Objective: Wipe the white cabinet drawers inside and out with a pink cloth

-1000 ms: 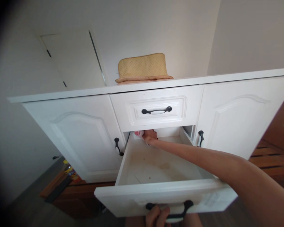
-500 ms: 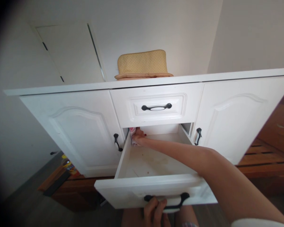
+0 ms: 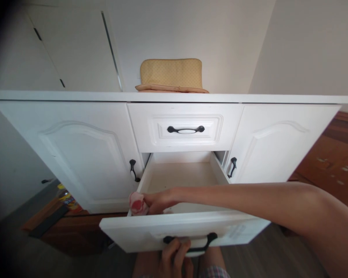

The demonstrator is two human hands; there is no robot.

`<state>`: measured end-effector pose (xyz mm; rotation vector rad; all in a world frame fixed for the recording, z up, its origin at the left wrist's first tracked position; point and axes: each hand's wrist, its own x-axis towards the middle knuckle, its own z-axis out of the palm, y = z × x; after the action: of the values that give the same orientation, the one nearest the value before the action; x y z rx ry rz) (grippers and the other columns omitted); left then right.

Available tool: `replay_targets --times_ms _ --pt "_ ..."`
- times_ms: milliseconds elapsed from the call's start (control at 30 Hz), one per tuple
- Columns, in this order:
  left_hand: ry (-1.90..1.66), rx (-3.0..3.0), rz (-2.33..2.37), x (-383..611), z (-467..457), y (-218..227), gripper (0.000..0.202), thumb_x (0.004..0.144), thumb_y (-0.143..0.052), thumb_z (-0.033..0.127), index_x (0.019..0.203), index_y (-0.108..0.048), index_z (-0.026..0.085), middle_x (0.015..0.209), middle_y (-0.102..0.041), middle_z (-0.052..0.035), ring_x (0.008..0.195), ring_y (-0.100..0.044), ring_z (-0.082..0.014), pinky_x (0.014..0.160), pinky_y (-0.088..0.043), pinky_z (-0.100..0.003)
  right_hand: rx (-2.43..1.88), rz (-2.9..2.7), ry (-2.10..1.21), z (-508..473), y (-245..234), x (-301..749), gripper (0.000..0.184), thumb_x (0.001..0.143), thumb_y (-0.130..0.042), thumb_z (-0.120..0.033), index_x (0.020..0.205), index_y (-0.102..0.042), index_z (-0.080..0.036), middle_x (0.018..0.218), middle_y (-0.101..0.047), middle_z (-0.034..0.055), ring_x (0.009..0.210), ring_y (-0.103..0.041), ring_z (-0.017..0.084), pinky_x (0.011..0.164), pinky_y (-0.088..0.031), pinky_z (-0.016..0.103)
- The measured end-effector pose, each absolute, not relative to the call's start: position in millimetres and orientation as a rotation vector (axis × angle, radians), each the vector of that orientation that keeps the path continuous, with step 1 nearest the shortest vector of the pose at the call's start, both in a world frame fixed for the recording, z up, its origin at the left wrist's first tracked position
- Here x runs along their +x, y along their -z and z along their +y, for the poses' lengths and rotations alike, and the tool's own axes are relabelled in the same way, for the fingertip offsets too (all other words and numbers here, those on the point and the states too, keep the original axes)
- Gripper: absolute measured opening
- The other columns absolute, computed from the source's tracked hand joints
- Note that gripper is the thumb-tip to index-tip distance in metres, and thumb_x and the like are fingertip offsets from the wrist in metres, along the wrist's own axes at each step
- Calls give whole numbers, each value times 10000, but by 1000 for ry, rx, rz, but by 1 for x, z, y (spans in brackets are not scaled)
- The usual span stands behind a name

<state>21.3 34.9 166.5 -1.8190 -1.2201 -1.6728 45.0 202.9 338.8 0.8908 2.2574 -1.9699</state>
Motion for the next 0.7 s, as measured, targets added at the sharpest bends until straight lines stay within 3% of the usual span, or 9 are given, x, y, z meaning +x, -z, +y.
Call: replay_targets --times_ms 233,433,567,700 --pt "1558 -1891 -1175 10 32 -167 288 1052 -585 90 1152 -804 249 1058 -783 -32 902 -798 -137 827 -630 -201 761 2454 1695 196 -361 64 432 760 -817 -143 1153 -647 -203 1047 -682 -20 1004 -622 169 856 -488 234" --pt "1561 -1983 -1145 5 30 -173 324 1094 -499 79 1186 -776 219 1070 -777 -47 952 -797 -132 882 -623 -213 775 2343 1556 197 -384 121 544 717 -723 -12 1237 -745 -170 1012 -732 -32 900 -631 159 773 -475 214" --pt "1593 -2000 -1143 4 30 -174 319 1103 -495 97 1197 -775 215 1094 -776 -52 965 -796 -135 900 -618 -212 1047 2132 1545 183 -406 178 646 645 -635 84 1213 -809 -172 1007 -769 -45 880 -658 142 727 -458 180" --pt "1616 -2010 -1109 4 32 -173 316 1080 -523 76 1209 -774 219 1081 -769 -50 959 -791 -136 919 -615 -210 1393 1968 1429 169 -419 228 595 630 -642 115 1115 -852 -160 922 -778 -36 874 -689 141 737 -456 178"
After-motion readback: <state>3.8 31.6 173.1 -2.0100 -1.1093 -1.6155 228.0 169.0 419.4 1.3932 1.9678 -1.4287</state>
